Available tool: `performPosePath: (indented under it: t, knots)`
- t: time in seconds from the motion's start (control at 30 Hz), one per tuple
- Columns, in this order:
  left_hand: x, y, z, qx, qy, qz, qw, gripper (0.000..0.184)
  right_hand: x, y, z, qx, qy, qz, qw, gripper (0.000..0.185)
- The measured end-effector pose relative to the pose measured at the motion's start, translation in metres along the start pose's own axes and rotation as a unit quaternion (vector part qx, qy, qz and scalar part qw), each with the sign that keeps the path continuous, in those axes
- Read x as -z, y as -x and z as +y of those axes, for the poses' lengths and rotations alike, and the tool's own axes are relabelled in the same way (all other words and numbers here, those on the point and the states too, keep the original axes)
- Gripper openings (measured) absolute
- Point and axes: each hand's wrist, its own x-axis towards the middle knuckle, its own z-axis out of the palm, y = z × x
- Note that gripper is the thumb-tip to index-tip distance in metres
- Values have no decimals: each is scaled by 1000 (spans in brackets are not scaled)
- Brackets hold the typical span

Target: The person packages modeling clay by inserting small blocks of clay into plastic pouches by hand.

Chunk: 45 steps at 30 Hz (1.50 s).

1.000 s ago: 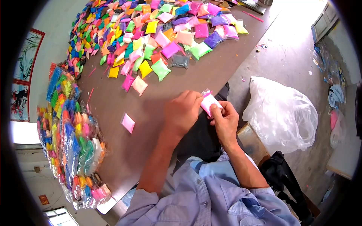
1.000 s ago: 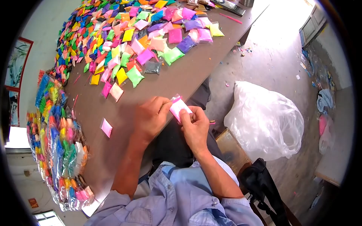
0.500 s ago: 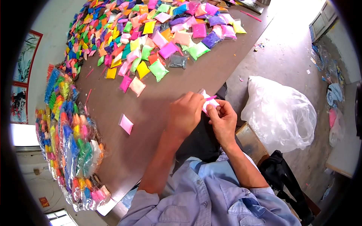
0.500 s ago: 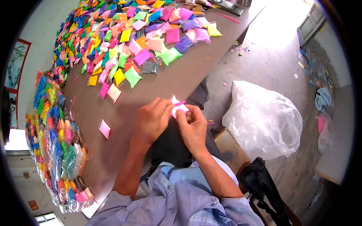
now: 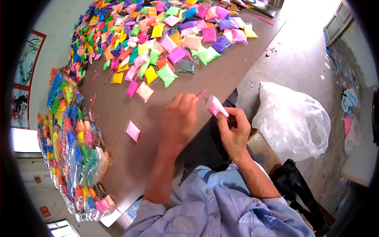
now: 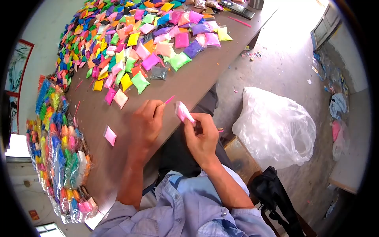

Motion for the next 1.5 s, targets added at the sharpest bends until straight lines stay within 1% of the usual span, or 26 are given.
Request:
performPosePath:
  t: [0.03,0.07,0.1,0.13,0.17,0.2,0.23,0.27,0.33,0.4,0.5,0.53,0.6,0.63,0.7,0.83,0.9,0.93,1.0,1.03,1.1,1.2,1.33,1.4,1.43,1.5]
  knots:
    - [3,1,0,-1,-1,1,1000,8,0,-2,-3,41,20,17,999,11]
    - [5,4,1,23,32,4,999,8,0,-4,-3,41,19,18,999,11]
    - [8,7,2,47,65,7,997,7,-1,-8,-2,80,53,26,995,13]
    - [8,9,-1,46,64,6,997,7,-2,-11,-2,120,86,34,988,16]
    - [6,14,-7,76,91,17,993,7,-4,-13,-1,119,85,34,989,16]
    - [5,18,-12,107,117,28,987,6,-6,-14,0,186,131,24,973,19]
    - [4,23,-19,108,115,30,987,6,-8,-16,1,253,176,14,951,22]
    - [3,28,-27,118,92,35,988,6,-8,-12,-1,248,188,-29,950,24]
    - [2,36,-36,135,68,40,988,6,-11,-5,0,257,187,-55,947,24]
    - [2,42,-40,102,18,66,992,7,-14,0,3,266,184,-88,942,27]
    - [4,40,-42,99,12,71,993,7,-17,3,-1,257,171,-107,945,32]
    - [7,39,-39,99,12,72,992,7,-17,4,-1,258,171,-108,945,32]
    - [14,37,-28,114,92,14,989,8,-16,4,0,272,184,-119,937,33]
    - [12,36,-24,115,93,14,989,8,-16,5,0,272,185,-120,937,33]
    - [6,35,-19,32,119,-8,992,6,-16,6,0,276,182,-114,937,34]
    - [-3,21,-36,45,106,-30,993,6,-15,6,3,286,184,-116,933,29]
    - [-3,14,-41,79,81,-38,993,5,-15,7,2,284,188,-120,933,29]
    - [-2,13,-40,79,81,-37,993,5,-15,8,1,284,187,-120,933,29]
    - [3,8,-36,87,149,-36,984,6,-14,8,0,278,188,-119,934,28]
    - [6,8,-30,87,149,-39,984,6,-14,9,0,275,189,-118,935,28]
    - [10,6,-14,32,115,-81,990,5,-15,8,-1,279,186,-116,935,27]
    - [-1,0,-24,39,79,-94,992,5,-14,8,0,281,195,-117,933,27]
    - [-9,-2,-42,53,82,-47,994,6,-12,8,0,273,191,-119,935,28]
    - [-5,4,-52,126,113,-33,985,7,-11,10,-1,268,192,-117,937,27]
    - [-3,7,-57,125,111,-34,985,7,-11,10,1,267,191,-116,937,27]
    - [0,13,-64,96,76,18,992,7,-11,10,6,256,145,-87,952,26]
